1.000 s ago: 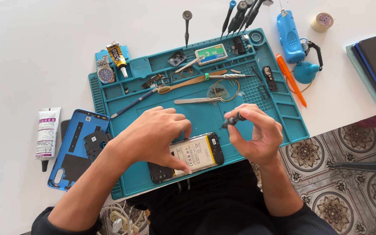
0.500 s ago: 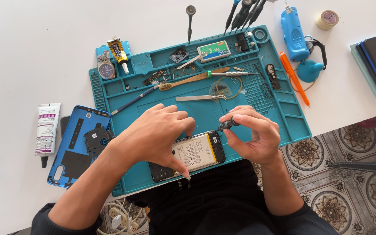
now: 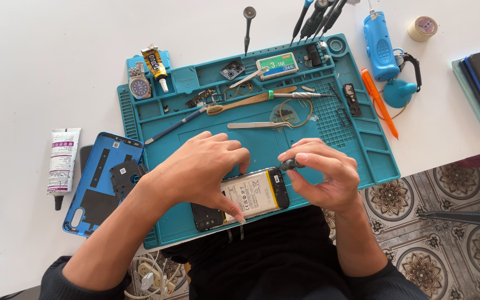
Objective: The person disassembles a smartphone on a repair mat, using a screwdriver to unscrew and pry out the battery, then presses the battery back into the phone body and reassembles it. They then fit a blue case onto a second phone, handle a light blue phone and a clear case, and continue tightening screws on the opened phone.
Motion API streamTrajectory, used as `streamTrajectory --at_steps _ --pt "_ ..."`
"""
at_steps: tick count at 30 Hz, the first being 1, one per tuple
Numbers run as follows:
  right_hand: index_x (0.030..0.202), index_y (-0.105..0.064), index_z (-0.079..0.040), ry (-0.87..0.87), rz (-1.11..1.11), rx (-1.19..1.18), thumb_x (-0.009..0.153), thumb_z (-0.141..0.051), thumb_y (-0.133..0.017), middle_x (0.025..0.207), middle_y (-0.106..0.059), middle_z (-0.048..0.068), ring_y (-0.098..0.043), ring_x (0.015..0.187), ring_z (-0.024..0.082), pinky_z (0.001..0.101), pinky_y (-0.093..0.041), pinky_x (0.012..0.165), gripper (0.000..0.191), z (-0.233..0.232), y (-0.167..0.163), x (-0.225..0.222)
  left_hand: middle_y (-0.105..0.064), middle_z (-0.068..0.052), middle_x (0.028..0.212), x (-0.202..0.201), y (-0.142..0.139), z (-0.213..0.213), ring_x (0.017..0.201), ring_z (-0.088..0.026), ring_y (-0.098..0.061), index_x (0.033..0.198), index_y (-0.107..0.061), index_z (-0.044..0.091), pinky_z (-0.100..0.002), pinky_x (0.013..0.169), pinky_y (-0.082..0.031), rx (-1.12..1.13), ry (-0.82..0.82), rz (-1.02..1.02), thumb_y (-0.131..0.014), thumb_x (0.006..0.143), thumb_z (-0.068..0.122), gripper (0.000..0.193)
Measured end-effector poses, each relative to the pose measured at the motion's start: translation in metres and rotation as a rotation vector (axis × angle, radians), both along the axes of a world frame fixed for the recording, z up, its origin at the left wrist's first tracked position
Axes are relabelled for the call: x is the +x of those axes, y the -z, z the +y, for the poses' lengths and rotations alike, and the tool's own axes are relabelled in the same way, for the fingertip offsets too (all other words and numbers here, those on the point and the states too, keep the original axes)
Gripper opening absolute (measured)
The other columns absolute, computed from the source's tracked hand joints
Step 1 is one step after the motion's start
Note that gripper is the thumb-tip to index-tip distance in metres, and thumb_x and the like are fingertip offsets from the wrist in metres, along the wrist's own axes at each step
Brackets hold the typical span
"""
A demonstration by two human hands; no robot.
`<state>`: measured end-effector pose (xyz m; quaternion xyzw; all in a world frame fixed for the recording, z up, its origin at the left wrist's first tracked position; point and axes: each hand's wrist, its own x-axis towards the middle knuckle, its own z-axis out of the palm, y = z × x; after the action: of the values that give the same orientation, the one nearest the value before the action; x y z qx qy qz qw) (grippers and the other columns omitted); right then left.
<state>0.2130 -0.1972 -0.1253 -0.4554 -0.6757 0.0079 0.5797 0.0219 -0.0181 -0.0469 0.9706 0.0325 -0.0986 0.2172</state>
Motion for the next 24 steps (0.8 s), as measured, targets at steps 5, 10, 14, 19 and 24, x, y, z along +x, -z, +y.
streamTrajectory --at_steps 5,10,14,19,24 --pt "0.131 -0.054 -0.007 -0.032 0.028 -0.018 0.088 0.007 -0.075 0.106 -0.076 0.018 -0.078 0.098 0.027 0.043 -0.064 0.092 0.049 0.0003 0.0013 0.0003 -0.067 -0.001 0.09 0.0006 -0.0004 0.0001 0.096 -0.022 -0.06 0.096 -0.066 0.013 -0.038 0.083 -0.043 0.0 -0.005 0.006 -0.088 0.047 0.072 0.08" --pt "0.131 -0.054 -0.007 -0.037 0.017 -0.019 0.086 0.006 -0.078 0.105 -0.075 0.019 -0.077 0.096 0.029 0.0399 -0.065 0.086 0.053 0.0 0.0017 0.0007 -0.067 -0.002 0.09 -0.0003 0.0001 0.0011 0.096 -0.023 -0.061 0.097 -0.066 0.013 -0.039 0.082 -0.043 0.001 0.001 -0.009 -0.088 0.047 0.073 0.081" --pt "0.137 -0.048 -0.011 -0.016 0.04 -0.012 0.088 0.006 -0.082 0.105 -0.074 0.018 -0.076 0.095 0.026 0.0344 -0.067 0.08 0.062 0.002 0.0033 -0.0008 -0.067 -0.002 0.089 -0.001 0.0016 0.0023 0.096 -0.023 -0.061 0.096 -0.066 0.013 -0.039 0.082 -0.043 -0.001 0.007 -0.031 -0.087 0.048 0.073 0.08" --pt "0.138 -0.047 -0.012 -0.044 0.088 -0.032 0.088 0.007 -0.079 0.106 -0.073 0.019 -0.076 0.097 0.027 0.0333 -0.068 0.076 0.063 0.0017 0.0064 -0.001 -0.067 -0.002 0.089 -0.0013 0.0038 0.0024 0.096 -0.023 -0.061 0.096 -0.066 0.013 -0.039 0.082 -0.044 0.0 0.002 -0.027 -0.087 0.047 0.074 0.08" --pt "0.139 -0.046 -0.008 -0.046 0.139 -0.028 0.092 0.009 -0.075 0.106 -0.073 0.021 -0.076 0.099 0.028 0.033 -0.067 0.073 0.058 -0.0043 0.009 -0.0025 -0.068 -0.002 0.089 -0.0014 0.0051 0.0025 0.096 -0.023 -0.061 0.096 -0.067 0.013 -0.039 0.082 -0.044 0.003 0.002 -0.034 -0.087 0.047 0.074 0.081"
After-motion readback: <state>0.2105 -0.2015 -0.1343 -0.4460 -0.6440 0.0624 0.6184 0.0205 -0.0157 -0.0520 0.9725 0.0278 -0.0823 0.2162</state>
